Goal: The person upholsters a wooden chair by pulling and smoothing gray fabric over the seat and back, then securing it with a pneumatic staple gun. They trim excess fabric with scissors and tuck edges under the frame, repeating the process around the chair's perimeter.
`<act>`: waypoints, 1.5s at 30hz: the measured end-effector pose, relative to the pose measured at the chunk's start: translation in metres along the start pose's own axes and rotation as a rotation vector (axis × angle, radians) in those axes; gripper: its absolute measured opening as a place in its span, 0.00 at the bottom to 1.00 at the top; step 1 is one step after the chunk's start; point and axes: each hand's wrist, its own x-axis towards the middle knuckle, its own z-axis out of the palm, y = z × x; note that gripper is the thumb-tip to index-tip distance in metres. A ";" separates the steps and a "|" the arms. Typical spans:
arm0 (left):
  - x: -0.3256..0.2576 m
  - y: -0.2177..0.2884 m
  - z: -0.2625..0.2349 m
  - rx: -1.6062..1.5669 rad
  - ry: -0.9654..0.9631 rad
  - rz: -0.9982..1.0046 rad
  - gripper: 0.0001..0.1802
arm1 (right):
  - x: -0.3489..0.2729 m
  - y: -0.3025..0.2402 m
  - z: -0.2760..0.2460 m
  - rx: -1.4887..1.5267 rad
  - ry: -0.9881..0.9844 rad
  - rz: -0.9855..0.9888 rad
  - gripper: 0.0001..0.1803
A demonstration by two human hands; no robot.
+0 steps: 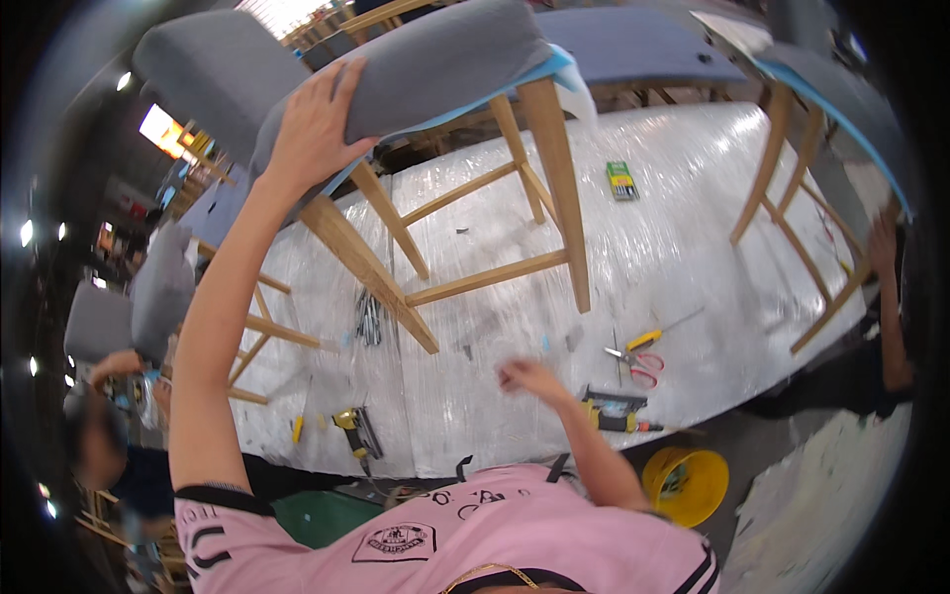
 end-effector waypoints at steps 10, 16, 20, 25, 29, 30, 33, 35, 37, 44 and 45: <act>-0.011 -0.017 0.007 0.062 -0.030 0.017 0.59 | -0.137 0.189 -0.042 0.536 0.975 0.444 0.30; -0.009 -0.012 0.008 0.120 -0.048 0.009 0.60 | -0.136 0.187 -0.064 0.619 1.186 0.657 0.36; -0.003 -0.007 0.009 0.160 -0.041 -0.011 0.59 | -0.141 0.210 -0.088 0.573 1.087 0.583 0.32; -0.008 -0.006 0.007 0.151 -0.054 -0.039 0.58 | -0.135 0.174 -0.106 0.740 0.798 0.424 0.27; -0.004 0.000 0.012 0.114 -0.017 -0.032 0.58 | -0.132 0.075 -0.088 0.566 0.781 0.333 0.24; -0.013 0.000 0.009 0.106 -0.026 -0.050 0.58 | -0.132 0.024 -0.050 0.455 0.845 0.221 0.24; -0.020 0.003 0.002 0.102 -0.009 -0.045 0.58 | -0.118 -0.024 -0.003 0.353 0.890 -0.285 0.28; -0.024 0.008 0.006 0.114 0.003 -0.033 0.58 | -0.109 -0.079 0.029 0.227 0.766 -0.526 0.35; -0.025 0.006 0.003 0.125 0.028 -0.010 0.59 | -0.103 -0.128 0.056 0.193 0.615 -0.674 0.38; -0.025 0.027 -0.004 0.087 0.005 -0.067 0.60 | -0.007 -0.251 0.095 -0.165 0.474 -1.290 0.14; -0.028 0.028 -0.004 0.095 -0.001 -0.076 0.61 | -0.002 -0.265 0.103 -0.198 0.467 -1.246 0.14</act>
